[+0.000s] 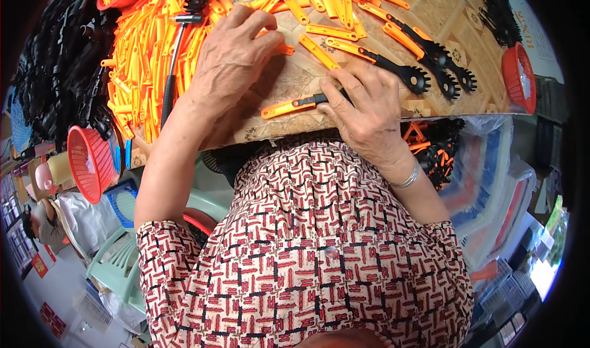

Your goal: The person assembles small plastic components by inserting orange handles into black heads. They use a hammer to secure the connection between the parts. The person works at a wooden table, handling the parts one at a time and placing the finished items on the table.

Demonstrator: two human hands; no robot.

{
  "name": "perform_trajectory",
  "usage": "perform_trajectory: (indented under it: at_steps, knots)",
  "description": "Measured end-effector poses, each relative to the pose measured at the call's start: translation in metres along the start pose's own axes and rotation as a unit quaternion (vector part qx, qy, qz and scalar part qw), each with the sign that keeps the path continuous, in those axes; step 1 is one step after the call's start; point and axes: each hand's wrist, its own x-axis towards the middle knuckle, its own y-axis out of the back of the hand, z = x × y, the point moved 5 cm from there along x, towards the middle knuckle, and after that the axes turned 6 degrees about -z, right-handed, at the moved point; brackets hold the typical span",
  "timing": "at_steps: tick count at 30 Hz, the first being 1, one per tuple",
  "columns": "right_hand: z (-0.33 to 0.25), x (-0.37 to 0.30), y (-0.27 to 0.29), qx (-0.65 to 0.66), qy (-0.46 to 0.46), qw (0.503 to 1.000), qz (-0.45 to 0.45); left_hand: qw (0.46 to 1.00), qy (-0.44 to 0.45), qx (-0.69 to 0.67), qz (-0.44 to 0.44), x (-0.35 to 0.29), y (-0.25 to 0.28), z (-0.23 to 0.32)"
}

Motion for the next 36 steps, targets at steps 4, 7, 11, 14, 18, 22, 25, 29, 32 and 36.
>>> perform_trajectory:
  at_steps: [4,7,11,14,18,22,25,29,32,36]
  knots:
    - [0.000,-0.012,-0.008,0.005,-0.034,0.999,0.037,0.989,0.061,-0.132,-0.002,-0.011,0.004,0.000]
    - [0.000,-0.009,-0.009,0.005,-0.035,0.999,0.041,0.993,0.015,-0.115,0.019,-0.022,0.006,0.028]
    - [0.000,-0.005,-0.008,0.000,-0.027,0.999,0.039,0.992,-0.024,-0.110,0.059,-0.042,-0.006,0.055]
    - [0.001,-0.006,-0.010,0.010,-0.024,0.999,0.039,0.985,-0.014,-0.149,0.083,-0.049,-0.012,0.057]
    - [0.002,-0.006,-0.011,0.020,-0.032,0.999,0.039,0.984,-0.023,-0.171,0.050,-0.048,-0.007,0.059]
    - [0.003,-0.006,-0.011,0.023,-0.032,0.998,0.042,0.985,-0.020,-0.166,0.049,-0.053,-0.012,0.056]
    - [0.003,-0.005,-0.012,0.024,-0.035,0.998,0.041,0.986,-0.016,-0.161,0.040,-0.054,-0.011,0.057]
    - [-0.001,-0.007,-0.013,-0.003,-0.001,0.999,0.052,0.992,-0.001,-0.123,0.039,-0.055,-0.008,0.067]
    - [-0.006,-0.006,-0.015,-0.010,0.036,0.999,0.038,0.994,0.018,-0.104,0.029,-0.054,-0.009,0.071]
    - [-0.013,-0.001,-0.008,-0.018,0.064,0.998,-0.022,0.993,0.024,-0.111,-0.027,-0.050,-0.011,0.071]
